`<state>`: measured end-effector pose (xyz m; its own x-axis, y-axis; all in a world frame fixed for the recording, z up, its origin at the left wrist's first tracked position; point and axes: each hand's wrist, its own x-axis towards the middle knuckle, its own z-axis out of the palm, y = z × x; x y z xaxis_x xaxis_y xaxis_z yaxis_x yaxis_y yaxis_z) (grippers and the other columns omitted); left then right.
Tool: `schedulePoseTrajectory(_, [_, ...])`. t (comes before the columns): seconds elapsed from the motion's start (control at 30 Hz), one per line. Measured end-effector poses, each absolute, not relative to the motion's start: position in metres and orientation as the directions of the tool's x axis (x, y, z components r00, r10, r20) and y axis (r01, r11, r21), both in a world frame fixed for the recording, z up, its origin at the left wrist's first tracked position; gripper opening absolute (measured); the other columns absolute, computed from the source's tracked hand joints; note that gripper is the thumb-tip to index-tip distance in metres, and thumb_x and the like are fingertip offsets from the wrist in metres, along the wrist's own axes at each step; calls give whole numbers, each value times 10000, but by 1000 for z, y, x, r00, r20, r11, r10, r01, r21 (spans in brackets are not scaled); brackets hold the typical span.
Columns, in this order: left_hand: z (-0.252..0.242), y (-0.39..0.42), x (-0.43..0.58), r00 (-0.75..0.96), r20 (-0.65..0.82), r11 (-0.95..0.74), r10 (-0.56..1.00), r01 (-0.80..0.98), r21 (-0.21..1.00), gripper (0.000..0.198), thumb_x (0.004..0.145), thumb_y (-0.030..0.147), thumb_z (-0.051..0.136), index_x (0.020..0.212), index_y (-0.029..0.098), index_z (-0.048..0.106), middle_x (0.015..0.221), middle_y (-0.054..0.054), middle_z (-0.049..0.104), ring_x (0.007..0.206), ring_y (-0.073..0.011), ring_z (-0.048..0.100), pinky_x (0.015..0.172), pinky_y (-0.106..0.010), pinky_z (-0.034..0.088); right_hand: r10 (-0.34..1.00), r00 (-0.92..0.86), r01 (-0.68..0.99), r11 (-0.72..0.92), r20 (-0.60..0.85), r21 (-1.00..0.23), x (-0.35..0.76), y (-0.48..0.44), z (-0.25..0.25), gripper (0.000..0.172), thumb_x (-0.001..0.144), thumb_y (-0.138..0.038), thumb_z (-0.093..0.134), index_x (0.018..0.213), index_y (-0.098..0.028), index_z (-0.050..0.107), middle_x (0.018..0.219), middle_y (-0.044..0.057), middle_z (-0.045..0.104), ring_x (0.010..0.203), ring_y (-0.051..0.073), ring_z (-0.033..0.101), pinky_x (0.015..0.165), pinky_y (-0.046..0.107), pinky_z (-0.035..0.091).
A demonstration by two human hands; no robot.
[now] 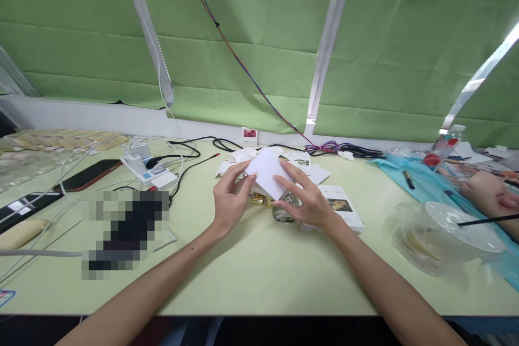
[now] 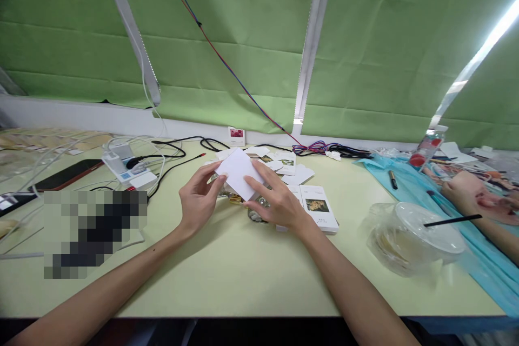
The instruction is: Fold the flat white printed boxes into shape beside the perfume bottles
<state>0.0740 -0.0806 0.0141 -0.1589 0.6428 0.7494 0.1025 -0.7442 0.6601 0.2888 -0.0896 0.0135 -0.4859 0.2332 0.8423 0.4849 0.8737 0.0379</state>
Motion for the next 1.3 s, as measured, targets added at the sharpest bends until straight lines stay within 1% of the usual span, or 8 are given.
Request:
schedulePoseTrajectory(0.23, [12,-78,71,-139,810,-788,570,185,587,285,921,369,728,1176,242,743,1185,-90,709,1157,-231,685,911,-386,663,239,-484,487,873,842,32,289,-90,13,770,933,-286,744,1609,-291,377,1661,176,379,1516,355,418,1160,589,488])
schedulePoseTrajectory(0.4, [12,-82,70,-101,830,-791,549,258,555,338,962,382,670,1276,266,711,1246,-96,638,1202,-230,653,920,-377,673,241,-474,490,871,847,26,288,-91,14,774,942,-286,732,1622,-290,363,1663,169,378,1512,347,427,1160,578,495])
schedulePoseTrajectory(0.57, [12,-84,68,29,868,-831,496,305,465,505,967,306,645,1466,291,573,1320,-113,596,1236,-246,626,956,-397,656,242,-460,475,880,855,7,289,-90,14,783,945,-275,727,1633,-291,354,1664,157,381,1508,339,436,1167,561,490])
schedulePoseTrajectory(0.67, [13,-85,65,118,888,-854,443,357,379,620,948,265,639,1543,306,473,1390,-134,563,1299,-280,594,981,-423,637,257,-453,483,876,854,-7,289,-91,15,780,961,-270,702,1644,-311,327,1666,142,382,1500,334,449,1170,556,488])
schedulePoseTrajectory(0.8, [18,-87,63,270,903,-885,335,420,203,747,868,235,699,1561,307,431,1492,-164,467,1407,-358,501,1108,-553,533,268,-437,487,873,858,-24,289,-92,16,765,974,-254,679,1647,-322,319,1662,133,390,1501,325,449,1175,546,485])
schedulePoseTrajectory(0.87, [19,-87,64,330,890,-894,314,419,160,802,834,233,738,1566,305,419,1538,-176,390,1452,-382,445,1142,-584,491,277,-436,487,873,856,-35,289,-92,16,758,978,-246,671,1646,-321,321,1665,132,385,1507,323,441,1179,541,481])
schedulePoseTrajectory(1.03, [18,-86,66,382,867,-889,319,437,135,845,815,218,786,1566,318,413,1585,-174,272,1502,-393,374,1131,-560,506,279,-431,491,870,858,-37,289,-91,15,747,991,-260,651,1650,-332,308,1663,121,393,1491,326,464,1171,545,485])
schedulePoseTrajectory(1.3, [16,-85,66,360,887,-860,289,505,75,821,815,273,831,1541,297,450,1556,-194,305,1461,-393,408,1062,-516,553,291,-444,467,882,847,-58,289,-91,14,741,991,-270,657,1648,-326,318,1660,133,394,1504,330,444,1182,556,469])
